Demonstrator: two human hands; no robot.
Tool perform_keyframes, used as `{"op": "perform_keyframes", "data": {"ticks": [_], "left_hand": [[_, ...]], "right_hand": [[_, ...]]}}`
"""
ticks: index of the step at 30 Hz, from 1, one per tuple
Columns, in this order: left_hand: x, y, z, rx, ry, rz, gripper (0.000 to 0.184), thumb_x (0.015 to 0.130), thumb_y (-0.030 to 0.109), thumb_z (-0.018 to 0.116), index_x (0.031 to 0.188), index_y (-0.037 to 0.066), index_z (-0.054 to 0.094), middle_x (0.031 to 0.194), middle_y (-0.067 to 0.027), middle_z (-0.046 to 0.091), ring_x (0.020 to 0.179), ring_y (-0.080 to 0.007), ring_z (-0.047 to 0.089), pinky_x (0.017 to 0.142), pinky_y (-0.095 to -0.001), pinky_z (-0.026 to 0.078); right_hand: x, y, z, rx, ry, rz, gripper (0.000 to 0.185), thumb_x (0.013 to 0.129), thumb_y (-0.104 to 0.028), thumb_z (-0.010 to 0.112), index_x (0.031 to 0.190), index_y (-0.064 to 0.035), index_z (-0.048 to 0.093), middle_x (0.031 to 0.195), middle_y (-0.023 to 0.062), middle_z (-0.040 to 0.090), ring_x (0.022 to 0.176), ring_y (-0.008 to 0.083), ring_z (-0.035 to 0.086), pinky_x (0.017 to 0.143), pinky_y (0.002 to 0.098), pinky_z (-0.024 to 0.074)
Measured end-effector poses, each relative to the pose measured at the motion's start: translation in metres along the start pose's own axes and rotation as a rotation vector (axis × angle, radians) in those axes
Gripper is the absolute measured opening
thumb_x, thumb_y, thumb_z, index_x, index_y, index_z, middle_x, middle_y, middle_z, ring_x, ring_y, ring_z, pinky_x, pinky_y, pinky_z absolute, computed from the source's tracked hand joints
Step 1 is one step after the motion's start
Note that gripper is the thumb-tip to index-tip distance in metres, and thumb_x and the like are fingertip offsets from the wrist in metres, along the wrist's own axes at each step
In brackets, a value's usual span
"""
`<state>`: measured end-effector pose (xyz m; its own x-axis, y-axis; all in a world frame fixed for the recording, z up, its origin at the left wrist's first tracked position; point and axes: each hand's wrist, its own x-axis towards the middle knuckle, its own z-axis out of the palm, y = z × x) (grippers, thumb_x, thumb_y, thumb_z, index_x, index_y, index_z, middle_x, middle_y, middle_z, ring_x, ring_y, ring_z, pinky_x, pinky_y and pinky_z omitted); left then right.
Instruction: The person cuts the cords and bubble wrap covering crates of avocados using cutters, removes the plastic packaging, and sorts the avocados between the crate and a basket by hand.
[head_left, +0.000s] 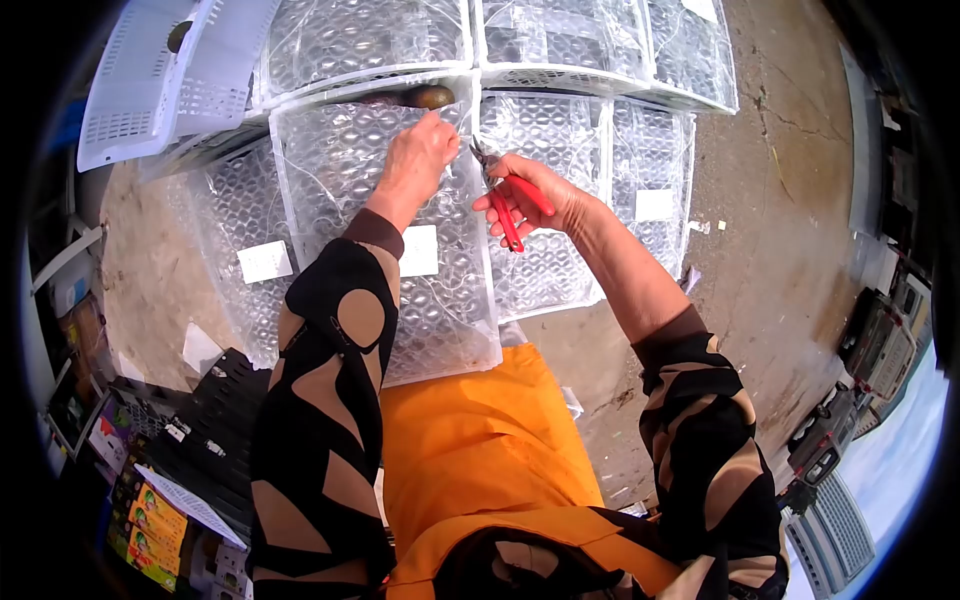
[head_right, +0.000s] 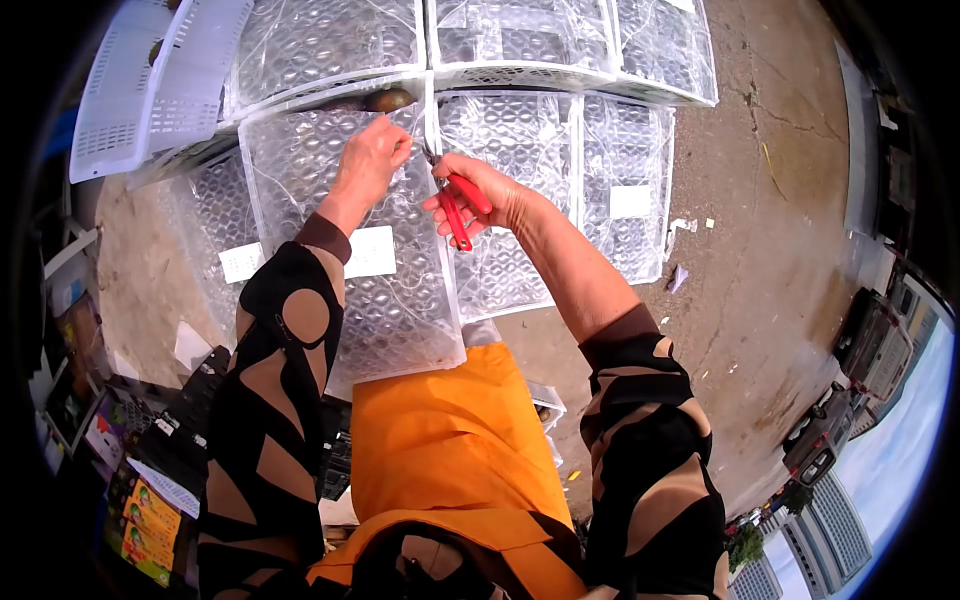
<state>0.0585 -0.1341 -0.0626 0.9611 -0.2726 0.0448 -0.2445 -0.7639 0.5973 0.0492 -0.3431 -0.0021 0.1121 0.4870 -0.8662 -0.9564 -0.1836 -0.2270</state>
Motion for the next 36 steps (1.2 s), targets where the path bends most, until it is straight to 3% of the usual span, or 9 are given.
{"op": "perform_keyframes", "data": {"ticks": [6,10,15,19,21,24,28,31,36], "left_hand": [[0.001,-0.004,-0.009,-0.118,-0.063,-0.048,0.006,0.081,0.007,0.072,0.085,0.006,0.067,0.083,-0.0110,0.060,0.076,-0.0315,0.066,0.066,-0.0412,0.052],[-0.013,0.002,-0.011,-0.118,0.117,-0.127,0.011,0.079,0.004,0.072,0.081,0.004,0.061,0.081,-0.0109,0.057,0.072,-0.0310,0.062,0.064,-0.0414,0.051],[-0.072,0.036,-0.021,-0.295,0.337,0.021,0.022,0.078,-0.001,0.071,0.095,0.006,0.060,0.098,-0.0096,0.060,0.091,-0.0320,0.064,0.073,-0.0401,0.053],[-0.134,0.025,-0.053,-0.210,0.335,-0.247,0.041,0.084,-0.001,0.069,0.121,0.007,0.053,0.124,-0.0106,0.056,0.108,-0.0318,0.059,0.089,-0.0407,0.050],[-0.142,-0.005,-0.072,0.058,0.499,-0.406,0.038,0.087,0.002,0.065,0.123,0.005,0.053,0.129,-0.0117,0.053,0.114,-0.0335,0.056,0.099,-0.0421,0.044],[-0.136,-0.036,-0.093,0.258,0.580,-0.673,0.037,0.089,0.004,0.063,0.125,0.003,0.052,0.129,-0.0157,0.054,0.115,-0.0370,0.055,0.104,-0.0430,0.040],[-0.162,-0.089,-0.077,-0.374,0.125,-0.932,0.058,0.090,0.008,0.062,0.142,0.002,0.038,0.123,-0.0225,0.059,0.118,-0.0394,0.056,0.099,-0.0467,0.045],[-0.193,-0.075,-0.082,-0.225,0.118,-0.696,0.063,0.089,0.008,0.063,0.145,0.002,0.034,0.123,-0.0222,0.059,0.118,-0.0392,0.056,0.098,-0.0468,0.047],[-0.195,-0.082,-0.066,-0.227,0.246,-0.672,0.058,0.089,0.008,0.063,0.142,0.004,0.039,0.130,-0.0207,0.054,0.123,-0.0387,0.051,0.103,-0.0463,0.042]], "right_hand": [[0.007,-0.001,0.007,0.032,0.033,-0.030,0.054,0.084,-0.046,0.056,0.105,0.0025,0.063,0.083,0.0095,0.068,0.069,0.0227,0.068,0.068,0.0418,0.0588],[0.035,-0.006,0.015,0.132,0.196,-0.167,0.038,0.087,-0.036,0.058,0.097,0.0002,0.060,0.073,0.0080,0.060,0.062,0.0238,0.064,0.060,0.0424,0.0572],[-0.009,0.031,0.031,0.192,0.307,-0.186,0.045,0.089,-0.039,0.057,0.102,0.0037,0.062,0.077,0.0111,0.064,0.063,0.0239,0.065,0.056,0.0369,0.0552],[-0.030,0.052,0.048,-0.378,0.450,-0.280,0.049,0.090,-0.037,0.052,0.108,0.0066,0.064,0.078,0.0105,0.064,0.066,0.0172,0.063,0.054,0.0298,0.0525],[-0.034,0.025,0.081,-0.418,0.298,-0.296,0.047,0.091,-0.035,0.051,0.108,0.0068,0.065,0.079,0.0113,0.064,0.065,0.0169,0.062,0.056,0.0300,0.0526],[-0.006,-0.007,0.148,-0.230,-0.057,-0.153,0.052,0.093,-0.041,0.048,0.113,0.0042,0.063,0.084,0.0098,0.067,0.075,0.0223,0.070,0.073,0.0325,0.0562],[0.074,-0.022,0.213,-0.276,-0.111,0.012,0.050,0.088,-0.047,0.048,0.102,-0.0021,0.064,0.083,0.0089,0.070,0.070,0.0208,0.071,0.057,0.0277,0.0562],[0.113,-0.021,0.226,-0.298,-0.044,0.076,0.050,0.083,-0.052,0.049,0.096,-0.0070,0.065,0.081,0.0059,0.070,0.071,0.0197,0.070,0.068,0.0373,0.0548],[0.137,-0.026,0.229,-0.444,0.093,-0.008,0.049,0.081,-0.055,0.050,0.090,-0.0093,0.064,0.080,0.0045,0.068,0.068,0.0170,0.066,0.067,0.0375,0.0502]]}}
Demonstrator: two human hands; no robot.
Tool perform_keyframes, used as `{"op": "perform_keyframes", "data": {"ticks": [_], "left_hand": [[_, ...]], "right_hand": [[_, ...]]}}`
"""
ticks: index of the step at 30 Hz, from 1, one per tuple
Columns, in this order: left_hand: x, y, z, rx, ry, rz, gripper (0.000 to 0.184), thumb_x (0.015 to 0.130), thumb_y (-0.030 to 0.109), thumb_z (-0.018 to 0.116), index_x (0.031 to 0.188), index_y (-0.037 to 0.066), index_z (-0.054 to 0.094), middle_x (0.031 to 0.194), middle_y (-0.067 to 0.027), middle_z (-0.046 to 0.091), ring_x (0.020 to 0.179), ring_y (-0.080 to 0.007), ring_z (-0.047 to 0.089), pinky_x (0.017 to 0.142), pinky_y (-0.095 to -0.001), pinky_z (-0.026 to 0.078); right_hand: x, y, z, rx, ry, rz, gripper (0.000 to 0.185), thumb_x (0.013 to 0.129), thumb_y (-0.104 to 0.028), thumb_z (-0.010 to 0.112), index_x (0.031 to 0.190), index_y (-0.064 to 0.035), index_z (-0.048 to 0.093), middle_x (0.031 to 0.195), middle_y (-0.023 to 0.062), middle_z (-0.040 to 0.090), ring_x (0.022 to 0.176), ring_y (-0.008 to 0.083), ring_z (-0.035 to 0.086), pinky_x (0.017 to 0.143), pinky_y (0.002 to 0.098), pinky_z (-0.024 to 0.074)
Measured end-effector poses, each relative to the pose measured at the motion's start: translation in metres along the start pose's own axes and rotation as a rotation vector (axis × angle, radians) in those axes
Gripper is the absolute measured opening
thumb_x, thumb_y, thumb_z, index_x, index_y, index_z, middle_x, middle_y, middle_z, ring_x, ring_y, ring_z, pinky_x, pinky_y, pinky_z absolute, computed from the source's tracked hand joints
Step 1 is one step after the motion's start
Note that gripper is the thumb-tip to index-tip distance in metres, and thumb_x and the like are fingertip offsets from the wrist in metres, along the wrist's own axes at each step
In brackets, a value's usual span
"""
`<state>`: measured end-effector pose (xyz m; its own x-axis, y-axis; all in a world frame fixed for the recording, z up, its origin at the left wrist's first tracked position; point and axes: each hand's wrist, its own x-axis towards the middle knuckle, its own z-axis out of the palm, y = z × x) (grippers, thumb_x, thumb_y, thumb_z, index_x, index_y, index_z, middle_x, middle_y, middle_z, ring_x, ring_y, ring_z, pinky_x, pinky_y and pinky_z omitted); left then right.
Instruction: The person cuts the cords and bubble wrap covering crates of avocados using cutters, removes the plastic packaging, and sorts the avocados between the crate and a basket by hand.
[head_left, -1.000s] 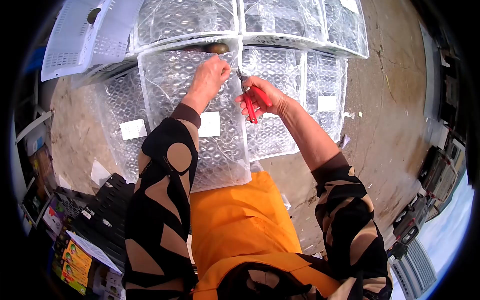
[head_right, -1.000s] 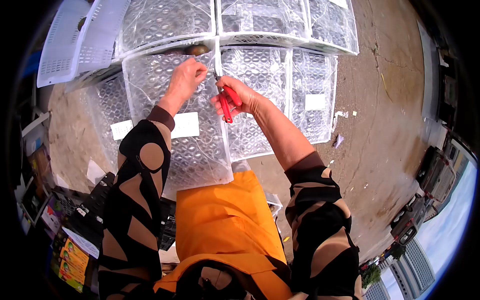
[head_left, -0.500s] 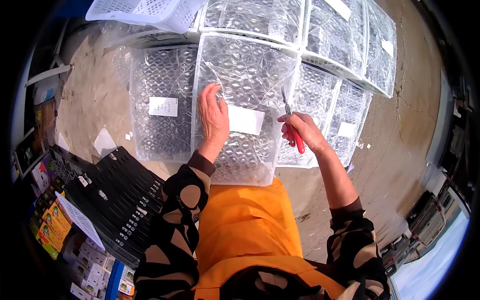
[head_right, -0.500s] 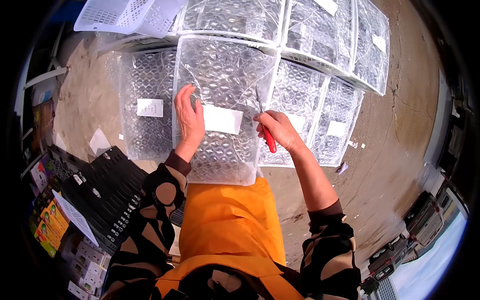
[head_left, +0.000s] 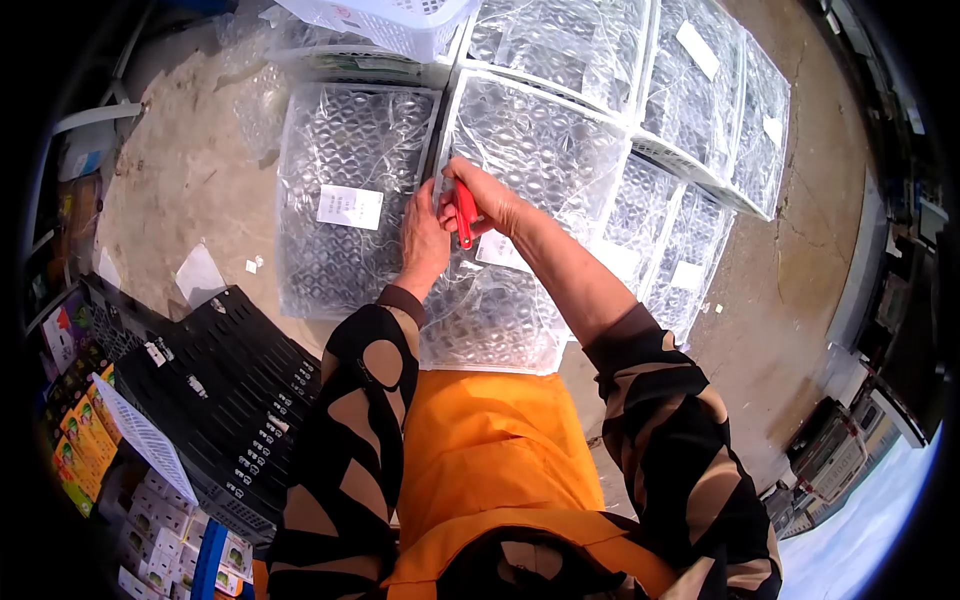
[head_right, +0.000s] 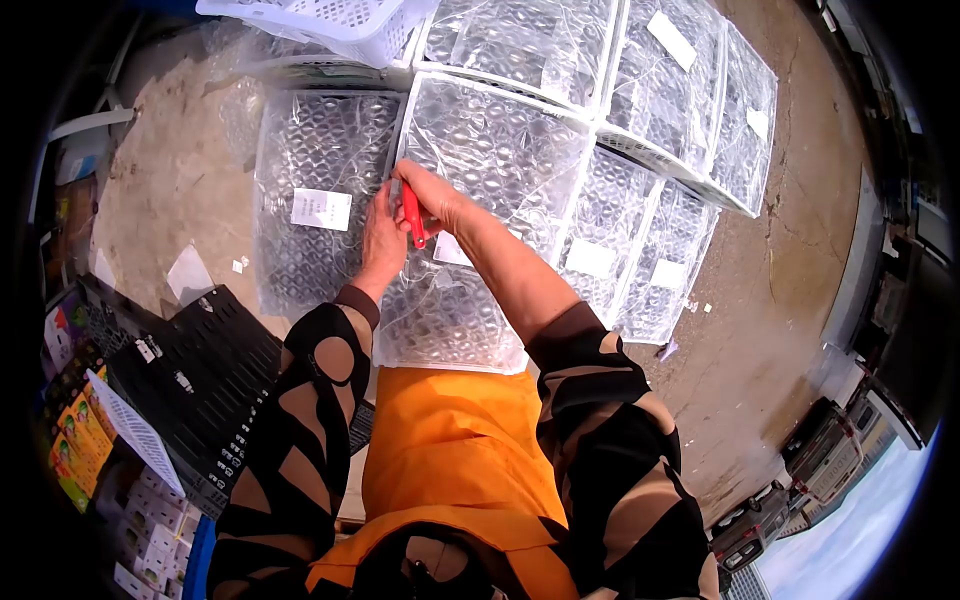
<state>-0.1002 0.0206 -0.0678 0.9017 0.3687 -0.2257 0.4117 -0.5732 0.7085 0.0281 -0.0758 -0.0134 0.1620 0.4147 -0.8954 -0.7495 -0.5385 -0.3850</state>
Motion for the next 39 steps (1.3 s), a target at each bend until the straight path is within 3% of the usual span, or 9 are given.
{"op": "perform_keyframes", "data": {"ticks": [9,17,20,24,28,31,34,37,39], "left_hand": [[-0.006,0.000,-0.002,0.014,0.085,0.083,0.049,0.092,0.011,0.062,0.137,0.005,0.043,0.129,-0.0209,0.055,0.121,-0.0391,0.052,0.101,-0.0473,0.042],[-0.004,0.008,0.000,0.000,0.077,0.062,0.052,0.090,0.006,0.061,0.139,0.005,0.043,0.126,-0.0201,0.057,0.119,-0.0392,0.053,0.100,-0.0478,0.042],[-0.004,0.000,0.007,-0.038,0.107,0.100,0.050,0.092,0.004,0.058,0.139,0.005,0.042,0.126,-0.0191,0.058,0.115,-0.0358,0.057,0.096,-0.0447,0.046],[-0.003,-0.011,-0.001,-0.533,0.229,0.040,0.035,0.098,0.004,0.044,0.133,0.003,0.046,0.123,-0.0150,0.062,0.102,-0.0230,0.063,0.088,-0.0347,0.050],[-0.017,-0.042,-0.018,-0.500,0.352,-0.238,0.024,0.102,0.009,0.040,0.122,0.002,0.051,0.107,-0.0126,0.067,0.088,-0.0208,0.065,0.085,-0.0337,0.051],[-0.035,-0.048,-0.034,-0.461,0.224,-0.299,0.021,0.101,0.009,0.043,0.118,0.002,0.055,0.105,-0.0118,0.067,0.086,-0.0195,0.065,0.082,-0.0329,0.052],[-0.048,-0.030,-0.032,-0.451,0.203,-0.207,0.019,0.099,0.004,0.048,0.116,0.003,0.057,0.103,-0.0103,0.068,0.085,-0.0186,0.066,0.078,-0.0314,0.053],[-0.041,-0.020,-0.026,-0.508,0.219,-0.179,0.021,0.097,0.001,0.050,0.117,0.004,0.056,0.102,-0.0094,0.069,0.084,-0.0176,0.066,0.076,-0.0309,0.053],[-0.033,-0.017,-0.023,-0.530,0.250,-0.160,0.021,0.097,0.001,0.049,0.116,0.004,0.056,0.102,-0.0093,0.069,0.083,-0.0171,0.066,0.075,-0.0310,0.054]], "right_hand": [[-0.004,-0.016,0.002,0.006,0.130,-0.093,0.063,0.083,-0.055,0.051,0.107,0.0025,0.060,0.074,0.0066,0.063,0.062,0.0157,0.063,0.059,0.0348,0.0507],[-0.003,0.013,-0.020,0.029,0.010,-0.116,0.054,0.088,-0.050,0.050,0.096,0.0009,0.063,0.077,0.0098,0.066,0.066,0.0211,0.068,0.061,0.0326,0.0554],[-0.026,0.002,-0.023,0.119,-0.065,-0.069,0.056,0.088,-0.051,0.048,0.102,0.0015,0.064,0.079,0.0093,0.067,0.068,0.0225,0.069,0.063,0.0346,0.0562],[-0.058,0.057,-0.026,0.322,-0.195,-0.050,0.056,0.090,-0.047,0.045,0.109,0.0024,0.064,0.085,0.0098,0.068,0.076,0.0231,0.070,0.069,0.0361,0.0570],[-0.070,0.095,0.018,0.310,-0.262,0.047,0.057,0.091,-0.050,0.047,0.113,-0.0009,0.065,0.087,0.0085,0.070,0.076,0.0224,0.070,0.068,0.0349,0.0563],[-0.045,0.098,0.047,0.390,-0.171,0.042,0.054,0.086,-0.053,0.052,0.103,-0.0031,0.063,0.081,0.0056,0.064,0.065,0.0195,0.067,0.059,0.0308,0.0522],[-0.028,0.097,0.057,0.348,-0.127,0.101,0.052,0.087,-0.048,0.052,0.103,0.0006,0.062,0.079,0.0070,0.064,0.068,0.0225,0.068,0.063,0.0330,0.0560],[-0.015,0.097,0.066,0.398,-0.032,-0.068,0.051,0.086,-0.047,0.053,0.097,0.0022,0.061,0.079,0.0103,0.065,0.065,0.0233,0.066,0.065,0.0343,0.0565],[-0.018,0.098,0.068,0.159,0.162,-0.175,0.055,0.085,-0.048,0.053,0.094,0.0053,0.062,0.083,0.0168,0.067,0.073,0.0266,0.069,0.067,0.0388,0.0537]]}}
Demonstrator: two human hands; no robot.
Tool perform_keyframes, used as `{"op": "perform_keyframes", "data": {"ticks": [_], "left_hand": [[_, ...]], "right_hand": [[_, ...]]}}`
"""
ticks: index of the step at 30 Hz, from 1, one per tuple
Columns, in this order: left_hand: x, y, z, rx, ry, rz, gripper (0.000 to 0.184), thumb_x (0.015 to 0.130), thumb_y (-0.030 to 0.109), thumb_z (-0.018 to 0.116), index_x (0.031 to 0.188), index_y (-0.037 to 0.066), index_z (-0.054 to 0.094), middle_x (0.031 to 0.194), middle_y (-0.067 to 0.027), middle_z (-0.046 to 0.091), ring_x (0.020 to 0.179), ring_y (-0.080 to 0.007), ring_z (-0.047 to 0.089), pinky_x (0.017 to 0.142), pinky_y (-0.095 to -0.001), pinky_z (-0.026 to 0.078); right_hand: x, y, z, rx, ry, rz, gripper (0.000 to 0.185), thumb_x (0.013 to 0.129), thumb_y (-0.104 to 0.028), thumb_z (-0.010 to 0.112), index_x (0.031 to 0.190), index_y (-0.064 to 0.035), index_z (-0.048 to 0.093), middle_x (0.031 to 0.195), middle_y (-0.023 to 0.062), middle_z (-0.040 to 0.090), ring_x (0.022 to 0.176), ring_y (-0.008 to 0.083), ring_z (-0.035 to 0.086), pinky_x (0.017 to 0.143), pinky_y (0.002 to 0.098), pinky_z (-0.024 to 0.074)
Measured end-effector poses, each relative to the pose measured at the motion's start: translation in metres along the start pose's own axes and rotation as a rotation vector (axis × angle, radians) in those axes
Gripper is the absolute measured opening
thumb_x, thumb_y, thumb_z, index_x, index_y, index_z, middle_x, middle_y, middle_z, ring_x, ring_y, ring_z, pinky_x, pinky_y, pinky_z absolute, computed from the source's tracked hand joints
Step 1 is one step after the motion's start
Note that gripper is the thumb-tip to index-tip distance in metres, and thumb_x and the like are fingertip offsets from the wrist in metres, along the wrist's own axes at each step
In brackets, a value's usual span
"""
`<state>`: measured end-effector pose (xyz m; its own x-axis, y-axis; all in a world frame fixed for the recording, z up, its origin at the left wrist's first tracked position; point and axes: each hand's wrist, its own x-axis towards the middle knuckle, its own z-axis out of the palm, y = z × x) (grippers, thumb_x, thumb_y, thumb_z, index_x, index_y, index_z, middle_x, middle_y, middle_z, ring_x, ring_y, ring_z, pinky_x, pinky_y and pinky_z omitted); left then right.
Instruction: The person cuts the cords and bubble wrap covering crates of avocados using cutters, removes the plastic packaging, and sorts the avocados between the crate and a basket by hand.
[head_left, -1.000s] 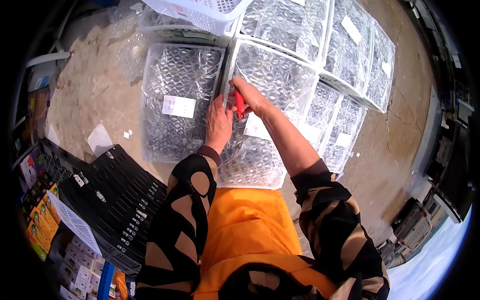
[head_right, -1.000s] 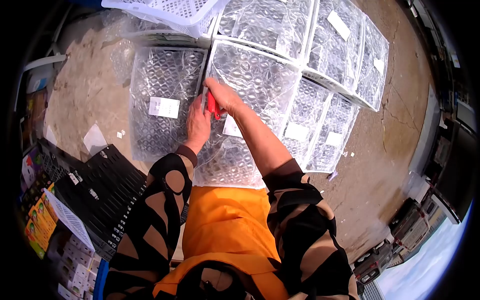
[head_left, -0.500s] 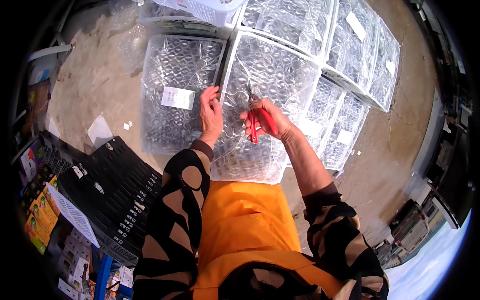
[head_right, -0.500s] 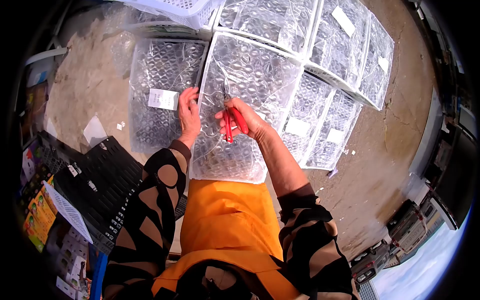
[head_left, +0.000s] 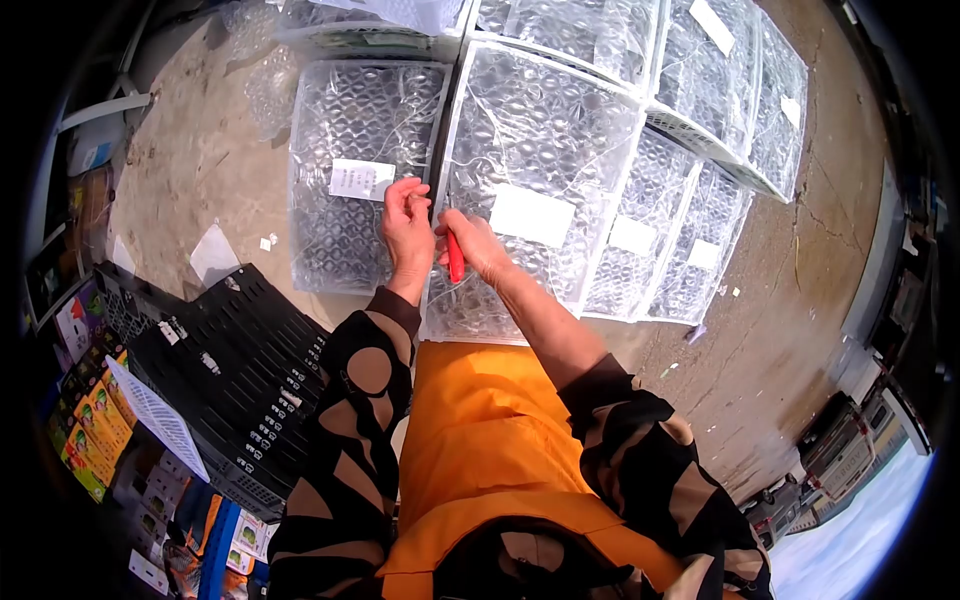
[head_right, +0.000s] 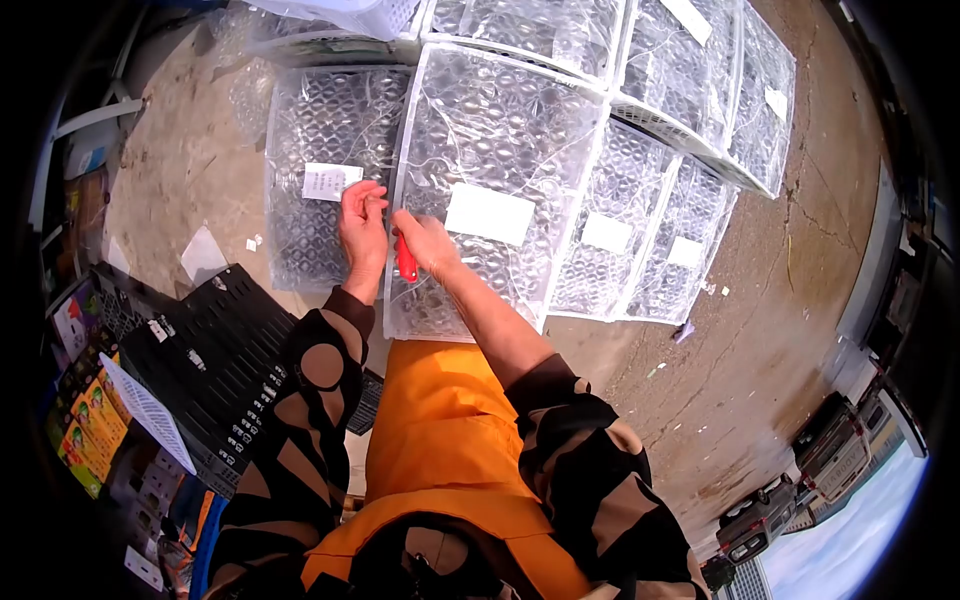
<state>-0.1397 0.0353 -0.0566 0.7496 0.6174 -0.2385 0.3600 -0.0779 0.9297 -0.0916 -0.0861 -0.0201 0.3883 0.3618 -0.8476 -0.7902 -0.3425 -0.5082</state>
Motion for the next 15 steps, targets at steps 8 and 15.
{"op": "perform_keyframes", "data": {"ticks": [8,15], "left_hand": [[-0.019,0.069,0.028,-0.406,-0.071,-0.713,0.024,0.102,0.016,0.055,0.120,0.000,0.059,0.106,-0.0120,0.070,0.068,-0.0118,0.063,0.057,-0.0224,0.046],[0.013,0.056,0.133,-0.296,0.462,-0.594,0.028,0.092,0.014,0.071,0.112,0.001,0.056,0.087,-0.0068,0.062,0.063,-0.0127,0.057,0.052,-0.0236,0.046]], "right_hand": [[-0.066,0.007,-0.067,0.252,0.207,-0.124,0.045,0.092,-0.040,0.049,0.104,0.0034,0.057,0.077,0.0097,0.059,0.064,0.0215,0.062,0.058,0.0340,0.0523],[-0.105,0.038,-0.079,0.171,0.140,-0.051,0.047,0.092,-0.039,0.049,0.110,0.0043,0.056,0.083,0.0117,0.060,0.068,0.0223,0.063,0.058,0.0345,0.0534]]}}
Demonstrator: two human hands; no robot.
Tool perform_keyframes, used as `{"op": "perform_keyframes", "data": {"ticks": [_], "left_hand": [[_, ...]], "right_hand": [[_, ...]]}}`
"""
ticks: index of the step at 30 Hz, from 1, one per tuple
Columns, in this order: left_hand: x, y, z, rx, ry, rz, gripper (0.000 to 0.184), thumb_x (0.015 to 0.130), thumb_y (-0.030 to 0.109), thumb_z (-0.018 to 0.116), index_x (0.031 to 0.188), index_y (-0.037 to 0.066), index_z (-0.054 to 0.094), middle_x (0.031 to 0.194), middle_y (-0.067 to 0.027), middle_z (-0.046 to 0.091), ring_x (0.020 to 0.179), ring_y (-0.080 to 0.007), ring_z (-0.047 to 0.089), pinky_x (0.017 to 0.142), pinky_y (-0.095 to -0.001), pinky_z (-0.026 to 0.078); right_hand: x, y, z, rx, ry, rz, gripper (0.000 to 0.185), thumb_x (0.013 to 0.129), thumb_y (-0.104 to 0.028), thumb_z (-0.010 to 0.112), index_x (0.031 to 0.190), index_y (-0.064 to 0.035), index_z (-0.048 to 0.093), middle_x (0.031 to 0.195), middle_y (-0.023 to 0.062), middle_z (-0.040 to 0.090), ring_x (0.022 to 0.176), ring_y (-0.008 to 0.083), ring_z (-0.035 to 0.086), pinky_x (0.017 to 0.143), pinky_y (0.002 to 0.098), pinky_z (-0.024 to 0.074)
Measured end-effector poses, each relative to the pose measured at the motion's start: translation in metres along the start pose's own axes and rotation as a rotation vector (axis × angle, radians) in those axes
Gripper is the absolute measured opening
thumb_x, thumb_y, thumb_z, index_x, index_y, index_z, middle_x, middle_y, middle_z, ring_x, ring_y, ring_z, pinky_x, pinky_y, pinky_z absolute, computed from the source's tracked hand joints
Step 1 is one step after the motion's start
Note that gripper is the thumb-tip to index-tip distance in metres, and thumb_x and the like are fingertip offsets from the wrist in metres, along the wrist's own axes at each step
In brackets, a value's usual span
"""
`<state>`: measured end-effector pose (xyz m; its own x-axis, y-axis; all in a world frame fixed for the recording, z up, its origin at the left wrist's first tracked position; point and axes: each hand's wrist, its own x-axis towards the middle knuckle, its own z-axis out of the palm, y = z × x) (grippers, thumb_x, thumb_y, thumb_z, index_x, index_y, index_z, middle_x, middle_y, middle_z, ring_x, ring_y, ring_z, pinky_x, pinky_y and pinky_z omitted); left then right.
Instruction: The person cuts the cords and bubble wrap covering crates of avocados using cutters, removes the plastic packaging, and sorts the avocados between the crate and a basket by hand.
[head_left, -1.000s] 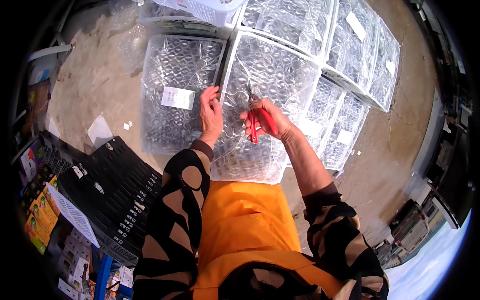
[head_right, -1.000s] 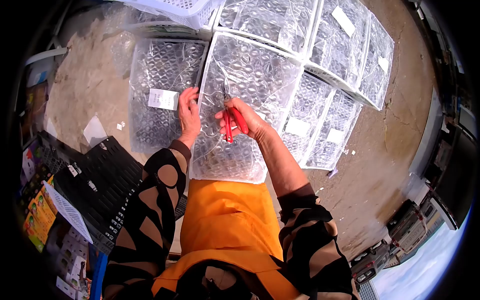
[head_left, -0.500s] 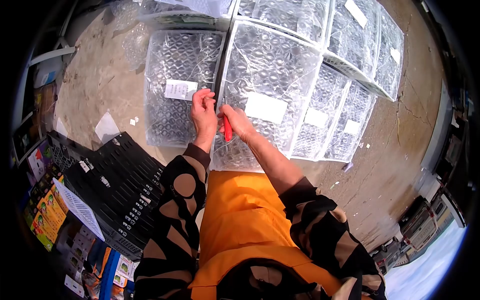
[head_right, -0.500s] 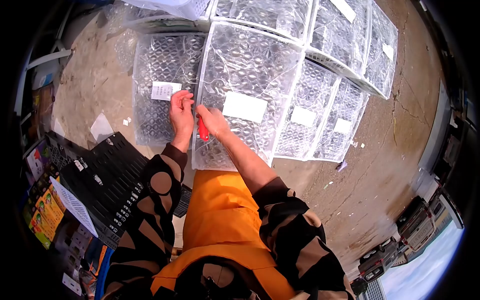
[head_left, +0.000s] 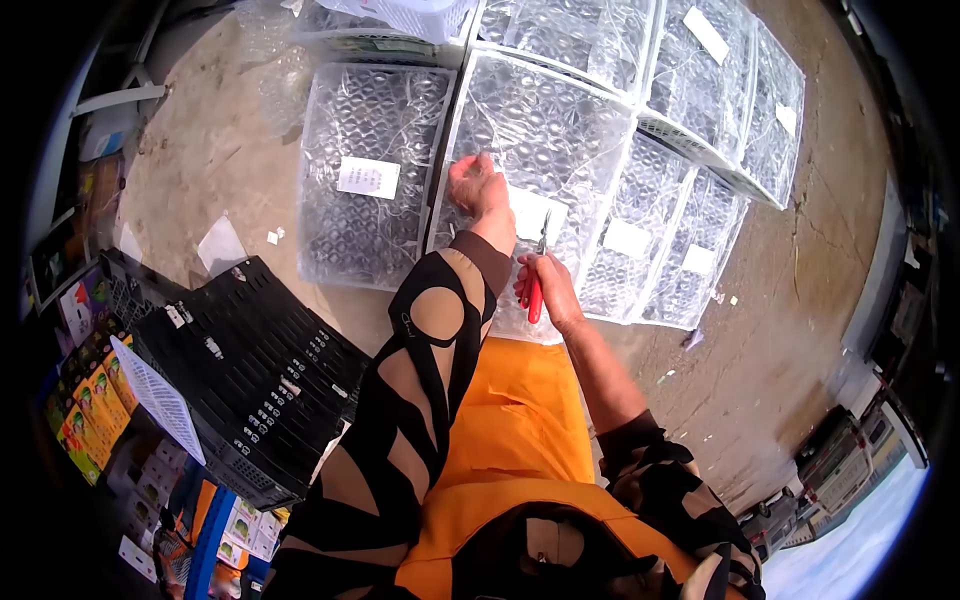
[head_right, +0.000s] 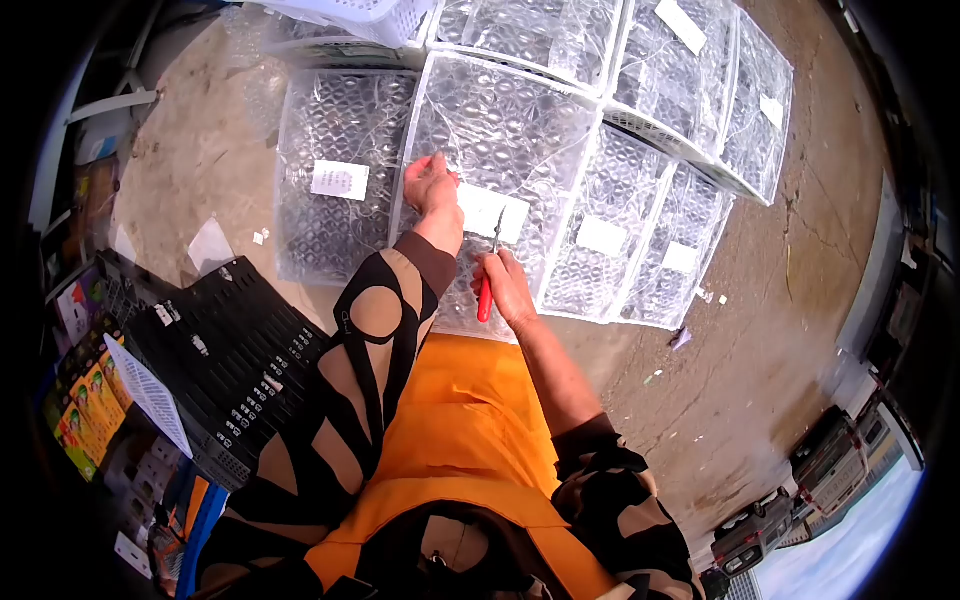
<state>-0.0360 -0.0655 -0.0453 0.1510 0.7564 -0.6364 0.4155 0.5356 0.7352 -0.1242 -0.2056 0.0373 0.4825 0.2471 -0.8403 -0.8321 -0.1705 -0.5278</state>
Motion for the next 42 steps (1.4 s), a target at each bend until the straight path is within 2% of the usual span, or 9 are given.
{"op": "perform_keyframes", "data": {"ticks": [3,8,13,20,24,28,31,34,42], "left_hand": [[-0.011,-0.008,-0.015,-0.180,0.054,-0.100,0.020,0.084,0.005,0.077,0.097,0.002,0.061,0.109,-0.0144,0.059,0.089,-0.0248,0.064,0.075,-0.0346,0.054],[-0.009,0.012,-0.008,0.239,-0.110,-0.003,0.026,0.090,0.027,0.074,0.099,0.003,0.074,0.098,-0.0099,0.062,0.089,-0.0273,0.063,0.082,-0.0387,0.051],[-0.026,-0.010,-0.038,0.576,-0.241,0.788,0.018,0.084,0.015,0.075,0.089,0.004,0.062,0.088,-0.0110,0.059,0.092,-0.0286,0.057,0.081,-0.0398,0.047],[-0.028,0.003,-0.038,0.125,-0.170,0.118,0.020,0.086,0.014,0.073,0.096,0.002,0.061,0.090,-0.0128,0.064,0.085,-0.0308,0.065,0.072,-0.0409,0.052],[0.012,-0.048,-0.039,0.660,-0.172,0.851,0.018,0.090,0.020,0.068,0.094,0.002,0.064,0.089,-0.0161,0.065,0.080,-0.0369,0.065,0.072,-0.0474,0.052],[0.019,0.022,-0.056,1.088,-0.663,0.911,0.020,0.096,0.023,0.060,0.093,0.003,0.064,0.083,-0.0209,0.061,0.081,-0.0404,0.062,0.073,-0.0496,0.048],[0.031,0.091,-0.101,0.942,-1.087,0.452,0.023,0.102,0.019,0.052,0.120,0.008,0.061,0.080,-0.0076,0.065,0.059,-0.0105,0.057,0.057,-0.0273,0.047],[0.086,0.101,-0.159,0.871,-0.684,0.471,0.026,0.100,0.014,0.051,0.122,0.011,0.064,0.083,-0.0047,0.067,0.063,-0.0102,0.060,0.061,-0.0276,0.050],[0.026,0.052,-0.168,1.298,-0.698,1.063,0.025,0.088,0.023,0.071,0.112,0.013,0.070,0.089,-0.0077,0.054,0.081,-0.0283,0.062,0.067,-0.0415,0.049]], "right_hand": [[-0.008,0.002,-0.009,0.037,0.018,-0.006,0.049,0.093,-0.038,0.049,0.113,0.0064,0.056,0.084,0.0122,0.061,0.069,0.0230,0.064,0.060,0.0352,0.0547],[-0.012,0.021,-0.019,0.006,0.018,0.019,0.049,0.092,-0.038,0.049,0.113,0.0065,0.056,0.084,0.0118,0.061,0.069,0.0233,0.064,0.059,0.0355,0.0552],[-0.019,0.035,-0.037,0.026,0.022,0.044,0.045,0.091,-0.037,0.053,0.109,0.0041,0.056,0.082,0.0111,0.060,0.066,0.0223,0.063,0.055,0.0350,0.0536],[-0.021,0.052,-0.056,-0.031,0.055,0.096,0.043,0.090,-0.038,0.055,0.110,0.0001,0.057,0.083,0.0085,0.059,0.068,0.0196,0.062,0.059,0.0336,0.0531],[-0.025,0.046,-0.054,-0.025,0.049,0.085,0.044,0.090,-0.038,0.056,0.111,0.0007,0.057,0.084,0.0086,0.059,0.068,0.0197,0.062,0.058,0.0340,0.0533],[-0.019,0.039,-0.048,-0.018,0.036,0.064,0.045,0.091,-0.037,0.053,0.113,0.0026,0.054,0.085,0.0098,0.060,0.070,0.0200,0.062,0.058,0.0342,0.0534],[-0.025,0.032,-0.041,-0.014,-0.044,0.042,0.045,0.093,-0.036,0.051,0.114,0.0031,0.054,0.086,0.0110,0.060,0.071,0.0208,0.062,0.061,0.0336,0.0535],[-0.038,0.026,-0.020,0.014,-0.193,0.075,0.045,0.093,-0.037,0.050,0.113,0.0030,0.055,0.086,0.0118,0.062,0.073,0.0215,0.063,0.065,0.0339,0.0537],[-0.033,0.055,0.038,0.009,-0.427,0.206,0.051,0.092,-0.044,0.050,0.112,0.0029,0.057,0.085,0.0135,0.064,0.075,0.0227,0.064,0.064,0.0348,0.0540]]}}
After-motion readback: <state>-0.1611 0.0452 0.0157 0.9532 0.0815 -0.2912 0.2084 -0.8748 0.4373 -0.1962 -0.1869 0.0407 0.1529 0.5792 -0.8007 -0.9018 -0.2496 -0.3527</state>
